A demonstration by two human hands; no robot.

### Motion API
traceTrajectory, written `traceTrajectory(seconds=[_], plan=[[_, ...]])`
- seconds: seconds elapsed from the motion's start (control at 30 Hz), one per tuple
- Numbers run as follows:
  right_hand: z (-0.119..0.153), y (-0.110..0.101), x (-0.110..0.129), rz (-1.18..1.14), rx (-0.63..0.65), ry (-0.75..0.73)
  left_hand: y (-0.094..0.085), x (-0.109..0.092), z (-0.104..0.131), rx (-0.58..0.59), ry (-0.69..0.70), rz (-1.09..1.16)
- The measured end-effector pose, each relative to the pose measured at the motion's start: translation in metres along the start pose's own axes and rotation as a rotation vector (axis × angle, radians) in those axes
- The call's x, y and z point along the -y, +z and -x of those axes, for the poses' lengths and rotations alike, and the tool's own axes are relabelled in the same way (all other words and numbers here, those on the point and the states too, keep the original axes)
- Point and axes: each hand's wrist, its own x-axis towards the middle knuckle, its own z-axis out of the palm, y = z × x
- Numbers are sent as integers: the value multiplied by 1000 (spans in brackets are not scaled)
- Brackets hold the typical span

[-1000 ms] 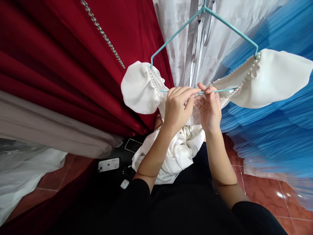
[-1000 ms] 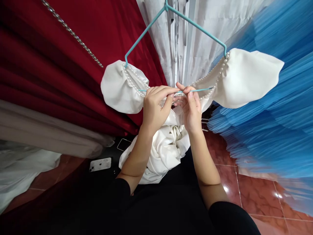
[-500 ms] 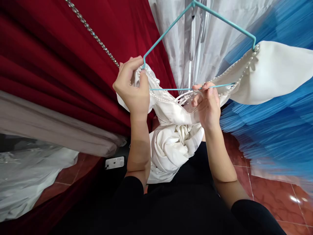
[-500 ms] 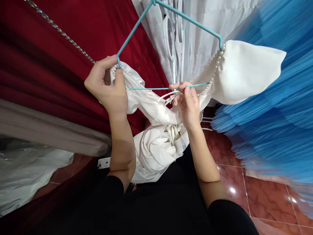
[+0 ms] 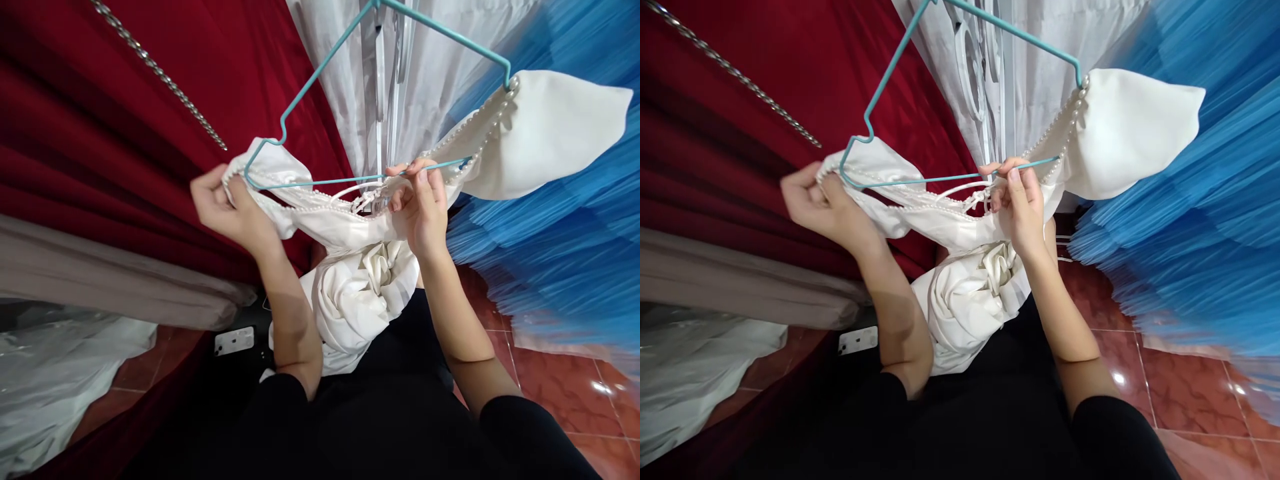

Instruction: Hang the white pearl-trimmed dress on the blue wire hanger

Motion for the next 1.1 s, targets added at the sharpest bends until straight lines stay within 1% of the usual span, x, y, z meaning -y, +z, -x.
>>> traceTrajectory(seconds=[0.07,0.1,0.13,0.17,0.23,0.27,0.33,0.4,0.47,0.53,0.6,0.67,0.73,0.8,0.83,0.87,0.9,0.93,1.0,1.03,1.1], plan=[[-1,0,-2,16,1,9,0,-5,36,-38,-93,-7],[-1,1,-2,20,2,8,2,-10,52,-3,-128,-4],[-1,1,-3,19,6,5,5,-15,66,92,-166,11],[0,2,-3,14,11,0,9,-22,77,234,-208,57],[0,3,-4,-10,18,-18,20,-36,88,467,-238,212],[0,3,-5,-26,21,-31,26,-43,90,543,-230,309],[-1,2,-8,-59,34,-57,36,-54,89,607,-200,487],[-3,1,-10,-82,47,-79,45,-61,87,627,-204,617],[-4,0,-10,-78,51,-94,50,-65,87,619,-234,703],[-2,-2,-8,-30,42,-96,52,-64,86,581,-242,745],[5,-6,0,86,15,-99,52,-62,85,544,-216,739],[11,-14,12,260,-73,-178,52,-60,83,510,-179,712],[12,-25,27,426,-238,-377,53,-58,82,487,-157,684],[4,-40,41,591,-382,-643,54,-60,83,470,-160,650],[-4,-48,46,687,-418,-755,55,-61,84,462,-168,630],[-14,-56,49,794,-418,-840,56,-63,85,456,-180,612],[-24,-63,50,902,-392,-888,56,-65,86,450,-193,601],[-35,-70,50,984,-359,-896,56,-67,87,445,-203,597],[-54,-79,47,1072,-342,-856,56,-71,87,440,-208,601],[-60,-81,45,1072,-351,-836,55,-71,86,437,-203,602],[-68,-81,43,1000,-394,-829,53,-71,83,429,-179,605]])
